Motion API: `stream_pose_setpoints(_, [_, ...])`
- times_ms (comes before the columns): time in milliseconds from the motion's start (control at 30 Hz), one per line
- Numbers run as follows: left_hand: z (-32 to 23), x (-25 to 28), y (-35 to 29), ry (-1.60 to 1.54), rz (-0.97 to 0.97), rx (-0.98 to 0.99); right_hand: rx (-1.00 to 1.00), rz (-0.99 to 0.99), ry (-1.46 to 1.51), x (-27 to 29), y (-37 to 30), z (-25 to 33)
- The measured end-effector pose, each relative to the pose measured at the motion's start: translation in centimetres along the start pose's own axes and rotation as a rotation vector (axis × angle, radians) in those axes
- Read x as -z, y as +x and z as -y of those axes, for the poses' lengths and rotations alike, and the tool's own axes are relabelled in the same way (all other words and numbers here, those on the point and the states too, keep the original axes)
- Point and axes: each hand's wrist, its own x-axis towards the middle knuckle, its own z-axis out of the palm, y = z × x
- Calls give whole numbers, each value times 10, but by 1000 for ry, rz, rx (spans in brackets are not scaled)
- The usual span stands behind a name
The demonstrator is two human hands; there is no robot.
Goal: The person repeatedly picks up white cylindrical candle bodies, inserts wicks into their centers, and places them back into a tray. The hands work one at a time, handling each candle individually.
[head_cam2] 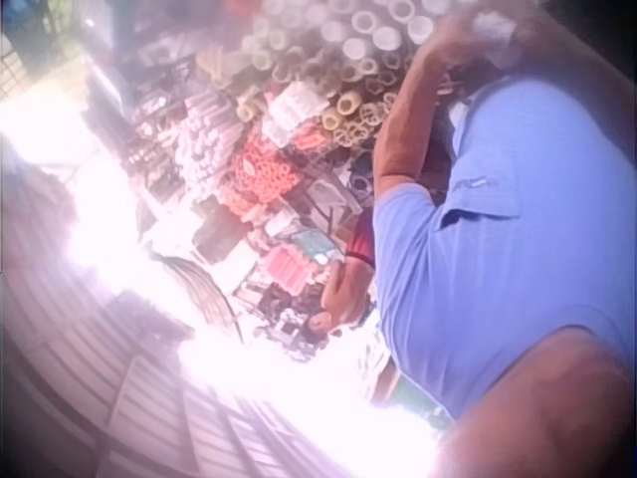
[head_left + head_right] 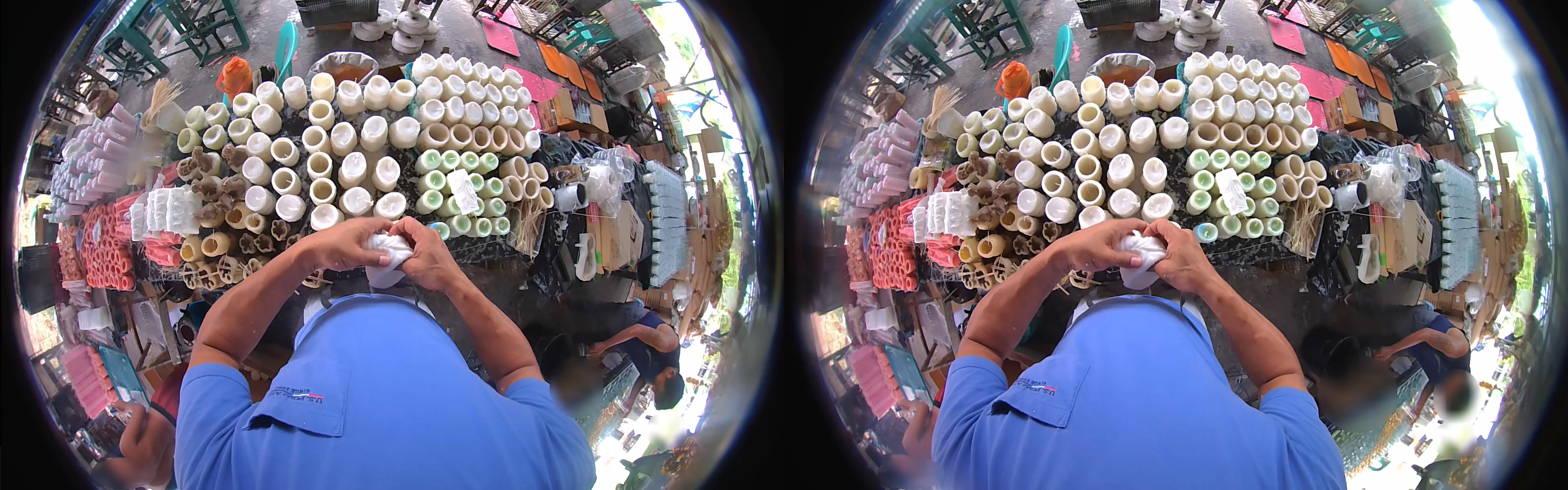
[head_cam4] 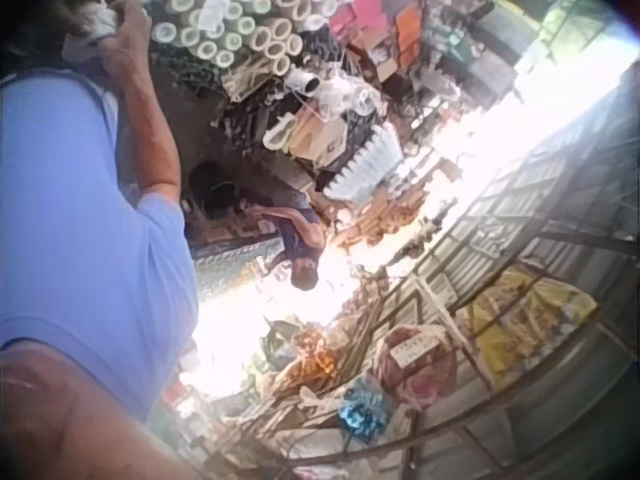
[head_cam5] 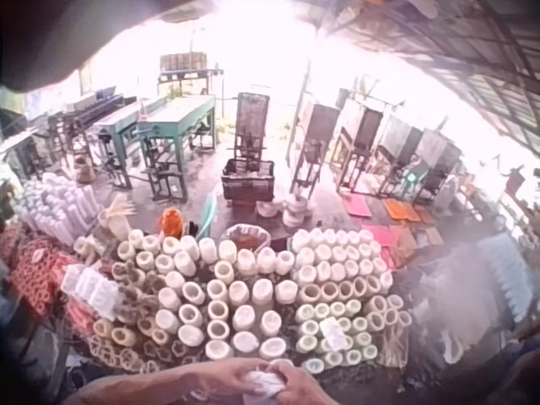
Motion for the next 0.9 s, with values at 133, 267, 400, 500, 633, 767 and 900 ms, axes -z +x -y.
stream_pose_setpoints(133, [-4, 1, 2, -292, -211, -131, -19, 281, 756, 16, 5, -4])
stream_pose_setpoints(267, [-11, -10, 5, -47, -414, -154, -105, 318, 953, 19, 11, -17])
stream_pose_setpoints(400, [-19, -21, 8, 508, -683, -326, -48, 95, 899, 4, 27, -28])
stream_pose_setpoints(500, [-26, -28, 4, 307, -699, -250, 8, 12, 745, 7, 32, -29])
stream_pose_setpoints(633, [-28, -44, -6, 177, -535, -215, -43, -75, 577, 14, 26, -24])
stream_pose_setpoints(767, [-18, -62, 3, 874, -743, -478, 140, -385, 162, -10, 26, -24])
stream_pose_setpoints(900, [1, -67, 18, 1080, -678, -539, 347, -702, -222, -31, 50, -38])
